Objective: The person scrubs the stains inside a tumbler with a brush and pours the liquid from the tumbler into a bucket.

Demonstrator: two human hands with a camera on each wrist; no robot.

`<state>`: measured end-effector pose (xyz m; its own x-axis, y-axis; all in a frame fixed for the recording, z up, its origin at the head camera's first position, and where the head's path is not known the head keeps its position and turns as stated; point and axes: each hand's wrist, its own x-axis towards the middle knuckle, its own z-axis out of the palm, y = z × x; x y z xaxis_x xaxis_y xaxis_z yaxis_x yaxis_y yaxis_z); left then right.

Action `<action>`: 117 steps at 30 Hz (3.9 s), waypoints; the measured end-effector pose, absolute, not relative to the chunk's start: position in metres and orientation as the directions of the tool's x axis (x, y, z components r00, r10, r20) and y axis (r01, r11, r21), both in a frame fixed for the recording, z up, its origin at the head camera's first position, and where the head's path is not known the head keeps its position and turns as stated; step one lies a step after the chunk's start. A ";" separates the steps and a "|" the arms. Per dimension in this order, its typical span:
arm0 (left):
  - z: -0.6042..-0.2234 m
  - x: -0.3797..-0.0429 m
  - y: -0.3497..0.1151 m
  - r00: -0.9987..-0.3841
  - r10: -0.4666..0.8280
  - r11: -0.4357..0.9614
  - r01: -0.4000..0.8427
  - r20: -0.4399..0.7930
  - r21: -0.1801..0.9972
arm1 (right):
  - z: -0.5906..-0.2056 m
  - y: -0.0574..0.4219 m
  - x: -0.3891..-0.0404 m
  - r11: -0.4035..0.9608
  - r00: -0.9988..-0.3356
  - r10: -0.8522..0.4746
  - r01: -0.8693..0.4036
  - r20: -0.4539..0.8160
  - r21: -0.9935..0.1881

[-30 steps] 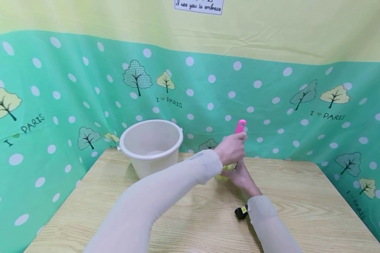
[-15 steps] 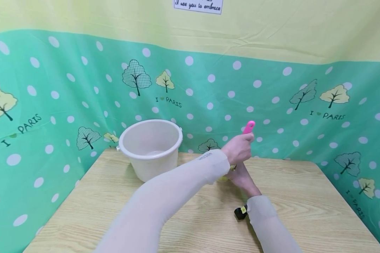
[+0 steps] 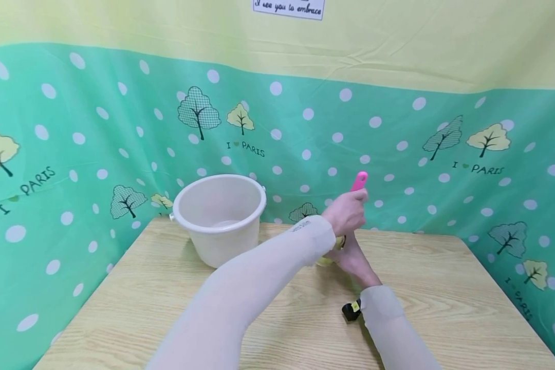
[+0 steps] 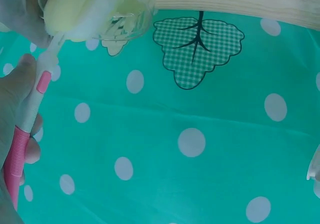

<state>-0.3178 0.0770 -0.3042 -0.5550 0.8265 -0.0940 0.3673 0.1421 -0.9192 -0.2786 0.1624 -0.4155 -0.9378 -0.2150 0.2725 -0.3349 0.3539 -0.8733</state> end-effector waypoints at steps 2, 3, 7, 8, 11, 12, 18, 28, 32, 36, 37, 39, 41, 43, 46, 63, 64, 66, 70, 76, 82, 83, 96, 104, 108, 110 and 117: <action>-0.305 -0.319 0.076 -0.561 0.822 0.147 0.370 -0.095 -0.917 | -0.413 0.161 -0.277 0.341 -0.940 -0.216 -0.325 0.263 -0.882; -0.305 -0.320 0.076 -0.562 0.822 0.154 0.374 -0.092 -0.915 | -0.412 0.161 -0.276 0.337 -0.942 -0.215 -0.320 0.259 -0.885; -0.305 -0.323 0.073 -0.580 0.809 0.165 0.377 -0.094 -0.911 | -0.416 0.161 -0.279 0.313 -0.947 -0.209 -0.300 0.243 -0.901; -0.306 -0.324 0.072 -0.582 0.808 0.172 0.378 -0.089 -0.909 | -0.418 0.161 -0.281 0.312 -0.950 -0.205 -0.292 0.236 -0.904; -0.306 -0.328 0.068 -0.591 0.803 0.196 0.377 -0.072 -0.905 | -0.427 0.163 -0.288 0.354 -0.966 -0.179 -0.240 0.187 -0.904; -0.307 -0.329 0.067 -0.596 0.800 0.207 0.375 -0.064 -0.904 | -0.430 0.163 -0.290 0.374 -0.972 -0.170 -0.219 0.165 -0.901; -0.306 -0.335 0.058 -0.631 0.775 0.252 0.360 -0.036 -0.898 | -0.437 0.164 -0.294 0.436 -0.990 -0.127 -0.114 0.064 -0.893; -0.302 -0.339 0.045 -0.640 0.768 0.306 0.411 -0.032 -0.859 | -0.433 0.165 -0.293 0.447 -0.994 -0.109 -0.076 0.030 -0.891; -0.301 -0.339 0.039 -0.631 0.776 0.327 0.430 -0.021 -0.842 | -0.433 0.165 -0.293 0.455 -0.994 -0.103 -0.065 0.020 -0.888; -0.301 -0.338 0.035 -0.620 0.785 0.337 0.435 -0.006 -0.835 | -0.433 0.165 -0.293 0.461 -0.995 -0.097 -0.062 0.019 -0.885; -0.301 -0.337 0.034 -0.617 0.787 0.340 0.436 -0.002 -0.833 | -0.433 0.165 -0.293 0.459 -0.995 -0.095 -0.061 0.019 -0.886; -0.301 -0.337 0.032 -0.614 0.789 0.348 0.444 0.003 -0.826 | -0.434 0.165 -0.293 0.455 -0.995 -0.093 -0.062 0.021 -0.889; -0.302 -0.337 0.031 -0.610 0.792 0.356 0.453 0.006 -0.818 | -0.434 0.165 -0.294 0.449 -0.995 -0.093 -0.063 0.023 -0.891; -0.302 -0.336 0.029 -0.606 0.795 0.361 0.460 0.010 -0.811 | -0.435 0.165 -0.295 0.446 -0.995 -0.092 -0.065 0.026 -0.893; -0.302 -0.335 0.028 -0.604 0.797 0.363 0.466 0.010 -0.807 | -0.436 0.166 -0.296 0.444 -0.995 -0.093 -0.070 0.032 -0.893; -0.299 -0.321 0.033 -0.542 0.840 0.284 0.498 -0.038 -0.820 | -0.437 0.165 -0.296 0.433 -0.994 -0.102 -0.073 0.032 -0.898; -0.299 -0.321 0.034 -0.536 0.843 0.280 0.493 -0.034 -0.823 | -0.437 0.165 -0.296 0.431 -0.994 -0.104 -0.075 0.033 -0.899; -0.299 -0.320 0.036 -0.520 0.854 0.269 0.483 -0.025 -0.833 | -0.437 0.165 -0.296 0.425 -0.992 -0.113 -0.093 0.049 -0.901; -0.300 -0.319 0.041 -0.487 0.873 0.245 0.466 -0.016 -0.850 | -0.438 0.166 -0.296 0.401 -0.982 -0.149 -0.168 0.117 -0.900; -0.299 -0.318 0.049 -0.469 0.883 0.209 0.448 -0.029 -0.869 | -0.439 0.166 -0.296 0.379 -0.970 -0.164 -0.229 0.178 -0.897; -0.300 -0.319 0.055 -0.468 0.882 0.170 0.413 -0.049 -0.895 | -0.440 0.167 -0.297 0.374 -0.969 -0.152 -0.237 0.193 -0.897; -0.300 -0.319 0.056 -0.466 0.883 0.164 0.407 -0.050 -0.898 | -0.440 0.167 -0.297 0.376 -0.969 -0.152 -0.239 0.195 -0.895; -0.303 -0.321 0.063 -0.446 0.892 0.104 0.359 -0.073 -0.927 | -0.439 0.167 -0.296 0.406 -0.962 -0.171 -0.265 0.212 -0.875; -0.304 -0.325 0.063 -0.486 0.872 0.129 0.357 -0.066 -0.925 | -0.438 0.166 -0.296 0.396 -0.960 -0.161 -0.276 0.229 -0.876; -0.304 -0.327 0.062 -0.520 0.852 0.149 0.350 -0.059 -0.925 | -0.437 0.165 -0.296 0.404 -0.966 -0.154 -0.254 0.208 -0.879; -0.305 -0.329 0.061 -0.535 0.843 0.158 0.342 -0.054 -0.926 | -0.436 0.165 -0.295 0.413 -0.973 -0.148 -0.225 0.179 -0.882; -0.307 -0.332 0.054 -0.556 0.831 0.186 0.343 -0.040 -0.921 | -0.437 0.164 -0.296 0.427 -0.989 -0.120 -0.128 0.085 -0.895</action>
<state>-0.3321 0.0536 -0.3068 -0.5556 0.8305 -0.0397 0.3432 0.1856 -0.9207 -0.2956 0.1640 -0.4374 -0.9892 -0.1197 0.0848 -0.1283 0.4266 -0.8953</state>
